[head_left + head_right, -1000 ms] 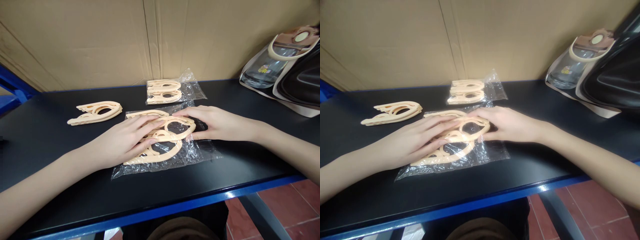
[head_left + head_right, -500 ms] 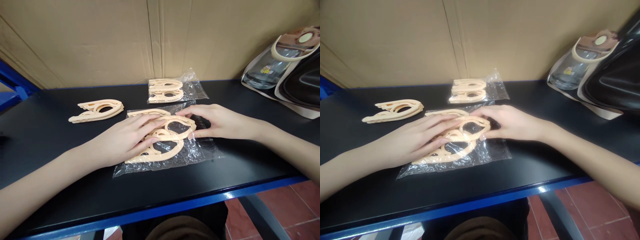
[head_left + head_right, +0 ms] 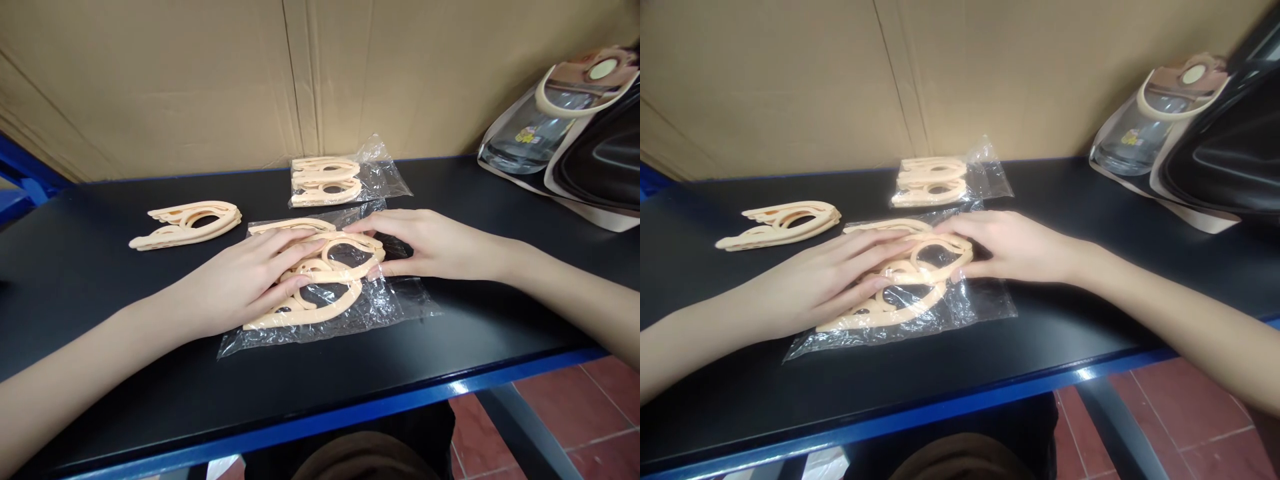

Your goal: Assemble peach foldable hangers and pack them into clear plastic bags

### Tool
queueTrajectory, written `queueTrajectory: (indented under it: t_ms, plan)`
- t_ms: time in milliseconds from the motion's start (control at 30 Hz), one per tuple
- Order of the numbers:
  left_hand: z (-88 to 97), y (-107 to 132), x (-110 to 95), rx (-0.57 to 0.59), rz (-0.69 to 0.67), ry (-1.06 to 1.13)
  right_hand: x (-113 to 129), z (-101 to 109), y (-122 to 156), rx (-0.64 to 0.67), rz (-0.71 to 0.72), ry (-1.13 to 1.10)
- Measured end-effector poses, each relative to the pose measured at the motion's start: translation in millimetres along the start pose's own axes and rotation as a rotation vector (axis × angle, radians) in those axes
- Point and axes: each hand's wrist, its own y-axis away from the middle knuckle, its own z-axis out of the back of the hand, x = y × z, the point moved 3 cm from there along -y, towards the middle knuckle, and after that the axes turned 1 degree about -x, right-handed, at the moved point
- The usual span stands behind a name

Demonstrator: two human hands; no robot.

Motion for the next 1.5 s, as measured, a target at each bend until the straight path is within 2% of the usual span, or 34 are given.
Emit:
queueTrajectory:
  t_ms: [1067, 1300, 1500]
  plan:
    - [1.8, -1.4, -1.0, 0.017, -0.006, -0.005, -1.4, -0.3, 1.9, 0.009, 0.01, 0.025]
    - [0.7, -0.2, -0.4, 0.02, 0.0, -0.007, -6.7, 6.2, 4.3, 0.061, -0.098, 0.005]
    - [-0.5, 0.1, 1.7, 0.04, 0.009, -0.007, -9.6, 4.8, 9.5, 0.068, -0.207, -0.153]
